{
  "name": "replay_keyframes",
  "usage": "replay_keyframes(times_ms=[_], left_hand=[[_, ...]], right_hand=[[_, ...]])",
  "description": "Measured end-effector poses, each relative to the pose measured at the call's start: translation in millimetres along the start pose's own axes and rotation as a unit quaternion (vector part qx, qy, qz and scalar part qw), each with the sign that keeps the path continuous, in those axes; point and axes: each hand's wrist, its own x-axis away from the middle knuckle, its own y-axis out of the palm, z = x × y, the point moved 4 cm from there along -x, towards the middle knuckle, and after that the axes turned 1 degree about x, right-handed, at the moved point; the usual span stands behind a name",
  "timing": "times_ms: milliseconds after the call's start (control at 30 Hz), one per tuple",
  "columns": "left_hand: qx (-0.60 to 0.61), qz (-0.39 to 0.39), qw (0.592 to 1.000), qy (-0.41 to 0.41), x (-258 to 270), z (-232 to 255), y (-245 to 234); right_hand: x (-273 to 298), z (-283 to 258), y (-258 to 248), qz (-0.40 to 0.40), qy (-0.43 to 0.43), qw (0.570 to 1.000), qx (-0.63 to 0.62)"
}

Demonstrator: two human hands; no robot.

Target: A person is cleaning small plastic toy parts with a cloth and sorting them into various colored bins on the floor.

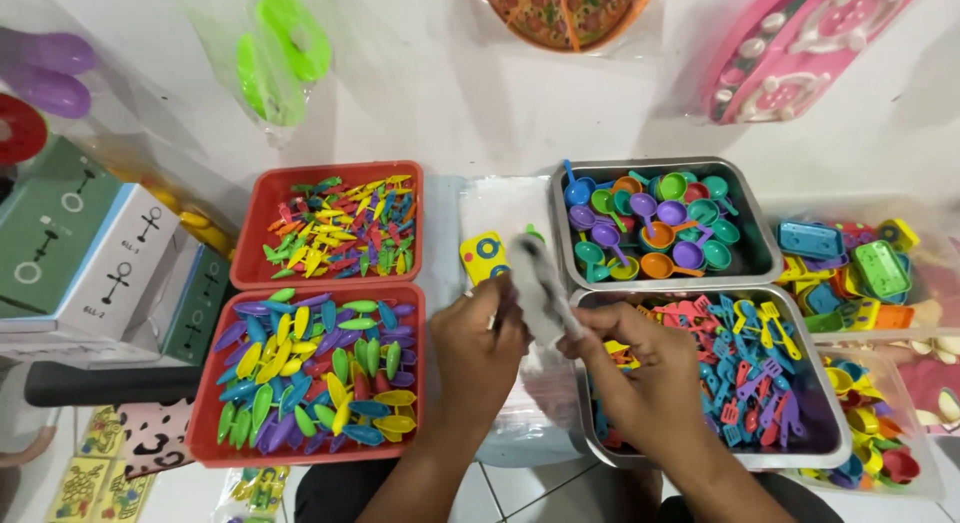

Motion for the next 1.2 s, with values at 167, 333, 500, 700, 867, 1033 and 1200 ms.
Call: replay_keyframes(times_ms=[167,333,500,700,867,1033,1200], left_hand=[[0.347,0.059,0.891,-0.286,29,-46,33],[0.569,-0.002,0.699,-0.433,43,-77,45],[0.367,-0.014,0.884,-0.288,7,-31,10],[0.030,-0.079,0.996,0.018,-17,16,-24],[-0.028,-0.192,0.976,0.103,-8,16,-6],[0.052,-0.077,0.994,0.062,-11,22,-9],[0.223,0.058,0.961,-0.153,15,-18,14]], right_hand=[[0,-4,25,0.042,-0.018,0.999,-0.030],[-9,-9,25,0.069,-0.104,0.992,0.014],[-22,-2,19,0.007,-0.077,0.997,-0.007],[-19,-11,1,-0.092,-0.020,0.994,0.063],[-10,-11,-11,-0.065,-0.027,0.985,0.160],[-9,-12,-15,0.018,-0.028,0.998,0.061],[-7,-15,7,0.028,-0.036,0.998,0.054]])
